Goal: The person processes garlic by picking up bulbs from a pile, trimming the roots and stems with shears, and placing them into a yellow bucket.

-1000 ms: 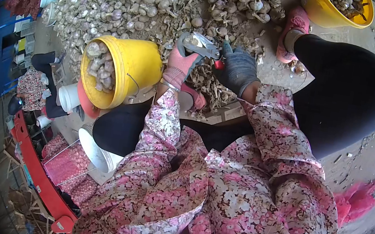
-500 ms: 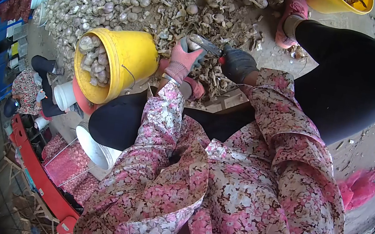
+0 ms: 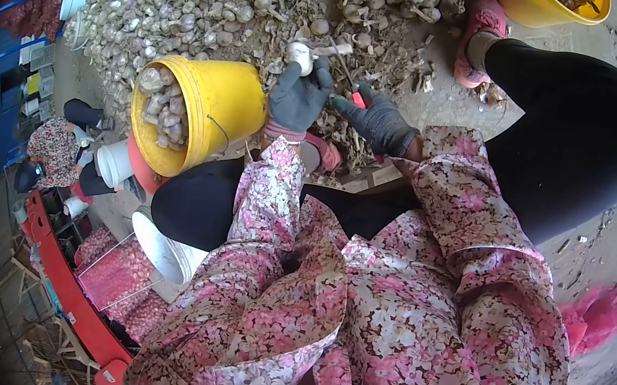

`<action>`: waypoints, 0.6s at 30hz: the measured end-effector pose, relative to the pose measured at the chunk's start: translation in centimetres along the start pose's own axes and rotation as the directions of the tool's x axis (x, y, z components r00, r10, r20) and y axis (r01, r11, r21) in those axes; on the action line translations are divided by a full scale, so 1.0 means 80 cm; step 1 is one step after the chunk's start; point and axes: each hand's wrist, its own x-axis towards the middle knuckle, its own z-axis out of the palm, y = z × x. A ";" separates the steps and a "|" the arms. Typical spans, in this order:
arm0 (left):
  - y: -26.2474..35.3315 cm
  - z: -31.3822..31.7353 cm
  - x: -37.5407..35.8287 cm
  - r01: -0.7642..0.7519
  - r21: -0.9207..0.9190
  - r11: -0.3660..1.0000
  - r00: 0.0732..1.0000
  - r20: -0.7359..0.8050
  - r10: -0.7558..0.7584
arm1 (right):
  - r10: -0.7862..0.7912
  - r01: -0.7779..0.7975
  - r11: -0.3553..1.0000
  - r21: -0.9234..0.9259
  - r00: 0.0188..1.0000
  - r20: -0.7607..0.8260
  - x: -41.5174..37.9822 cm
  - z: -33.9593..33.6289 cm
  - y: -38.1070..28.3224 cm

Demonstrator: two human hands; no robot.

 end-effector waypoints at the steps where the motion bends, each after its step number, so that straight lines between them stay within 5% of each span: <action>1: -0.002 -0.010 -0.004 0.088 0.110 0.990 0.995 0.029 -0.092 | 0.021 -0.021 1.000 0.000 1.000 0.020 -0.003 -0.003 -0.013; 4: -0.012 -0.016 -0.010 0.155 0.229 0.961 0.981 0.075 -0.177 | 0.103 -0.101 0.994 -0.039 0.993 0.052 -0.015 -0.012 -0.028; 7: -0.016 0.016 -0.026 0.047 0.120 0.992 0.999 -0.016 -0.046 | 0.228 -0.225 0.974 -0.037 0.970 0.084 -0.022 -0.008 -0.028; 8: -0.014 0.038 -0.032 -0.133 0.091 0.987 0.989 -0.051 0.138 | 0.288 -0.291 0.957 0.012 0.953 0.096 -0.024 -0.005 -0.024; 9: 0.004 0.047 -0.032 -0.241 -0.003 0.971 0.967 0.081 0.240 | 0.285 -0.288 0.958 0.013 0.953 0.099 -0.027 -0.003 -0.026; 10: 0.039 0.031 -0.032 -0.241 -0.161 0.957 0.911 0.303 0.281 | 0.305 -0.316 0.925 0.209 0.949 0.081 -0.034 -0.002 -0.030; 12: 0.077 0.056 -0.064 -0.282 -0.544 0.791 0.852 0.238 0.467 | 0.358 -0.328 0.757 0.566 0.932 0.061 -0.037 -0.006 -0.036; 14: 0.100 0.042 -0.061 -0.340 -0.336 0.879 0.858 0.272 0.436 | 0.377 -0.310 0.747 0.588 0.926 0.010 -0.014 -0.001 -0.004; 16: 0.092 0.025 -0.022 -0.470 0.149 0.870 0.874 -0.057 0.483 | 0.413 -0.314 0.724 0.614 0.911 -0.020 0.000 0.005 0.005; 17: 0.103 -0.012 0.010 -0.319 0.439 0.840 0.867 -0.223 0.445 | 0.413 -0.350 0.689 0.635 0.909 0.052 0.002 0.004 0.002; 18: 0.090 -0.019 0.030 -0.206 0.490 0.847 0.870 -0.304 0.387 | 0.420 -0.354 0.686 0.636 0.906 0.052 0.003 0.005 -0.006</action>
